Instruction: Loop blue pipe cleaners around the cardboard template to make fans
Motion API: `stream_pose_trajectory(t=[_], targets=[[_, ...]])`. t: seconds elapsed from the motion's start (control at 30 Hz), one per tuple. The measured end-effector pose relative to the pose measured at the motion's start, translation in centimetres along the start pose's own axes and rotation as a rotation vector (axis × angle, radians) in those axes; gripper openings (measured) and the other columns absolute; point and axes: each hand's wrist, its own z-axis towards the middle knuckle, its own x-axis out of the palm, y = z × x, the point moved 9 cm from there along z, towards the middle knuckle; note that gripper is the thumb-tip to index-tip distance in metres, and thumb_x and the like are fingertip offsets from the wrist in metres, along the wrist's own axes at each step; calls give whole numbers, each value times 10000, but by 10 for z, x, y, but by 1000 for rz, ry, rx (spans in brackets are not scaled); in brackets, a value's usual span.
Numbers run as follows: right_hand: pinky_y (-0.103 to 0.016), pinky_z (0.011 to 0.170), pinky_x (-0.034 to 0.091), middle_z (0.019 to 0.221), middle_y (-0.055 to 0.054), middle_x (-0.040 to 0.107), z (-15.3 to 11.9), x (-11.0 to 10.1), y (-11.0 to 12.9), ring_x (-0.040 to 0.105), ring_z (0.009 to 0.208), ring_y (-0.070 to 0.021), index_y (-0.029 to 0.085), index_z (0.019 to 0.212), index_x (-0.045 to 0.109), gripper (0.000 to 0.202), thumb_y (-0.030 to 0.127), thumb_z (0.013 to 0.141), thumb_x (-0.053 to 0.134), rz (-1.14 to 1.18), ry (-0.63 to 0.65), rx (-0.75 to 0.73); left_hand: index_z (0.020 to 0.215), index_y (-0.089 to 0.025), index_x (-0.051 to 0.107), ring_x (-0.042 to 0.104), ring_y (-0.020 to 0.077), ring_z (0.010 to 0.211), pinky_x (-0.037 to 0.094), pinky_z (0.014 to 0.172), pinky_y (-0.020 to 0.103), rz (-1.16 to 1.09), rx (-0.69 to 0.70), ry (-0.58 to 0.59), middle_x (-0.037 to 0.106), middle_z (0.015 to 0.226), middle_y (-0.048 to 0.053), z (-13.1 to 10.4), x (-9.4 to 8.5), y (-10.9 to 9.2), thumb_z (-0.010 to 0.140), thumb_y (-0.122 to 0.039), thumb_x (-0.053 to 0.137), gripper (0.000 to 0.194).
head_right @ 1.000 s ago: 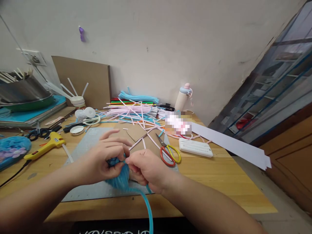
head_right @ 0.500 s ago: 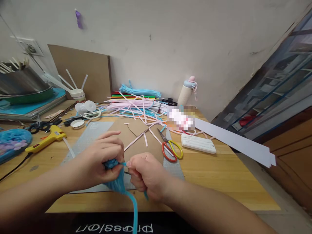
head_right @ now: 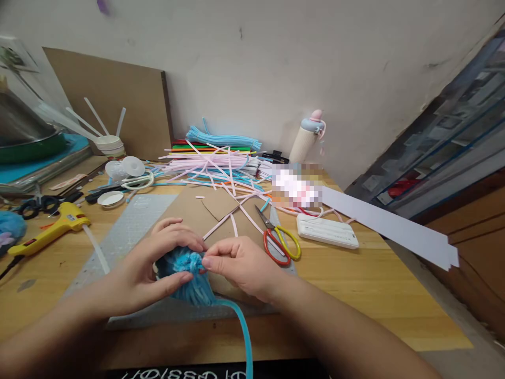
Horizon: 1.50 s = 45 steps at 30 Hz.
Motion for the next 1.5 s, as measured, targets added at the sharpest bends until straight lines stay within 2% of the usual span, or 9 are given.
stream_pose_trajectory(t=[0.13, 0.33, 0.63, 0.77, 0.93, 1.07, 1.23, 1.4, 1.5], targets=[[-204, 486, 338, 522, 51, 461, 0, -2, 0, 422, 467, -67, 157, 719, 521, 190, 323, 807, 498, -25, -6, -30, 1022, -254, 504, 522, 165, 986, 231, 998, 391, 20, 38, -40, 605, 1006, 7, -4, 5, 8, 766, -259, 578, 266], [-224, 604, 339, 676, 13, 512, 0, -14, 2, 449, 659, -103, 164, 723, 545, 170, 277, 819, 462, -393, -225, -39, 1040, -224, 492, 504, 169, 988, 395, 852, 325, -26, -80, -112, 575, 1026, 47, -8, 23, 27, 786, -229, 550, 261], [-234, 476, 206, 509, 23, 411, -5, -18, -2, 353, 511, -84, 154, 538, 475, 397, 407, 838, 419, -674, -231, -29, 968, -209, 511, 491, 179, 948, 418, 808, 328, -31, -140, -131, 550, 965, 48, -7, 24, 28, 781, -258, 554, 199], [-227, 449, 193, 504, 35, 355, -4, -10, -12, 303, 484, -72, 152, 556, 483, 372, 401, 829, 441, -449, -113, 45, 936, -208, 524, 498, 178, 910, 431, 770, 316, -22, -160, -128, 547, 931, 47, -6, 22, 29, 770, -265, 567, 181], [-197, 362, 109, 440, 93, 240, -2, 6, -28, 151, 375, -45, 179, 661, 440, 267, 390, 819, 479, 206, 5, 200, 937, -201, 517, 507, 172, 877, 440, 745, 303, 8, -139, -231, 546, 904, 41, -10, 18, 34, 736, -305, 616, 247], [-165, 337, 71, 406, 104, 212, 0, 16, -44, 101, 349, -31, 174, 563, 316, 357, 352, 835, 465, 580, 102, 362, 968, -210, 528, 513, 176, 897, 440, 764, 317, 24, -142, -261, 551, 929, 46, -12, 22, 37, 748, -301, 605, 250], [-156, 321, 64, 333, 84, 188, -4, 29, -67, 136, 302, -25, 165, 445, 222, 554, 526, 859, 294, 612, 253, 560, 908, -200, 593, 531, 170, 872, 447, 745, 311, 29, -105, -273, 564, 924, 54, -13, 24, 34, 750, -272, 605, 173], [-157, 357, 80, 461, 77, 333, 5, 17, -57, 182, 374, -22, 141, 610, 426, 358, 434, 801, 508, 487, 130, 379, 860, -212, 637, 539, 178, 832, 447, 710, 324, 97, -61, -263, 588, 893, 51, -13, 20, 30, 740, -262, 609, 133], [-150, 385, 78, 540, 73, 307, 8, 13, -52, 187, 435, -25, 134, 720, 473, 262, 370, 766, 576, 542, 54, 331, 905, -216, 626, 539, 177, 850, 455, 717, 324, 62, -49, -245, 591, 909, 56, -12, 21, 27, 761, -240, 582, 152]])
